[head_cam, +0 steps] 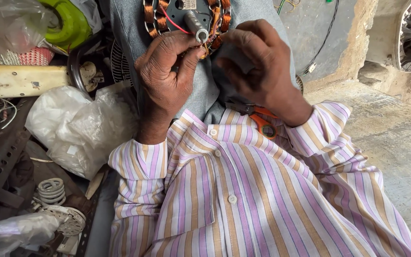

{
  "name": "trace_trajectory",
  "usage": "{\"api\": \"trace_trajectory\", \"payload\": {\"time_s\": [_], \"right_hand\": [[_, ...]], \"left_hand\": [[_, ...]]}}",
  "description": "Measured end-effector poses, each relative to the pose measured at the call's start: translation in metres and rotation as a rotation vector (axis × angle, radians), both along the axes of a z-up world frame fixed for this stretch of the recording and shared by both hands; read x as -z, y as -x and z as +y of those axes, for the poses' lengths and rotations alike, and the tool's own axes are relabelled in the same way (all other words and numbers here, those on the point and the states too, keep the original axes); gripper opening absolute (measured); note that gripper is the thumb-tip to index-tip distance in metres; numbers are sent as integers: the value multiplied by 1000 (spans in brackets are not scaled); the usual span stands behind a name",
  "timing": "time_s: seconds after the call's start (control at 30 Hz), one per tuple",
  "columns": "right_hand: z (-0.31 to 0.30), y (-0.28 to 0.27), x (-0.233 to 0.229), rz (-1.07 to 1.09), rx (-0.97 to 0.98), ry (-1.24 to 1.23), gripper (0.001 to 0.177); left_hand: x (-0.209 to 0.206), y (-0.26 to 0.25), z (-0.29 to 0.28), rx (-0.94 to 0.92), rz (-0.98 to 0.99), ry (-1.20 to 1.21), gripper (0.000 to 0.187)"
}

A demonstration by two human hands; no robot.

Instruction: Repairing the copper windings and connections of an electric fan motor stator.

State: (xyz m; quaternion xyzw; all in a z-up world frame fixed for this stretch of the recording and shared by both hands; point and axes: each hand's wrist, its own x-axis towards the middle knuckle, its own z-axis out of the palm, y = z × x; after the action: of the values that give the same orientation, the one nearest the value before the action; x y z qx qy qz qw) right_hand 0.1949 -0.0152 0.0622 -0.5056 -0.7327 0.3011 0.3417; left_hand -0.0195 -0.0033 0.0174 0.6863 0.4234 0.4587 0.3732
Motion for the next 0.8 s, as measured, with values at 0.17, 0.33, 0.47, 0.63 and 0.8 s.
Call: {"api": "trace_trajectory", "payload": {"time_s": [0.17, 0.33, 0.47, 0.63, 0.8], "right_hand": [[-5, -5, 19, -157, -62, -138, 40], [4, -13, 25, -268, -149, -289, 38], [1, -16, 26, -293, -196, -324, 36], [-12, -16, 19, -229, -135, -201, 28], [-21, -16, 15, -119, -34, -54, 23]], "left_hand": [[1, 0, 2, 22, -20, -10, 19], [1, 3, 0, 23, -72, 6, 23], [6, 9, -8, -27, -112, 4, 19], [8, 11, -12, -100, -124, 45, 14], [-5, -1, -3, -84, 275, -279, 14]]}}
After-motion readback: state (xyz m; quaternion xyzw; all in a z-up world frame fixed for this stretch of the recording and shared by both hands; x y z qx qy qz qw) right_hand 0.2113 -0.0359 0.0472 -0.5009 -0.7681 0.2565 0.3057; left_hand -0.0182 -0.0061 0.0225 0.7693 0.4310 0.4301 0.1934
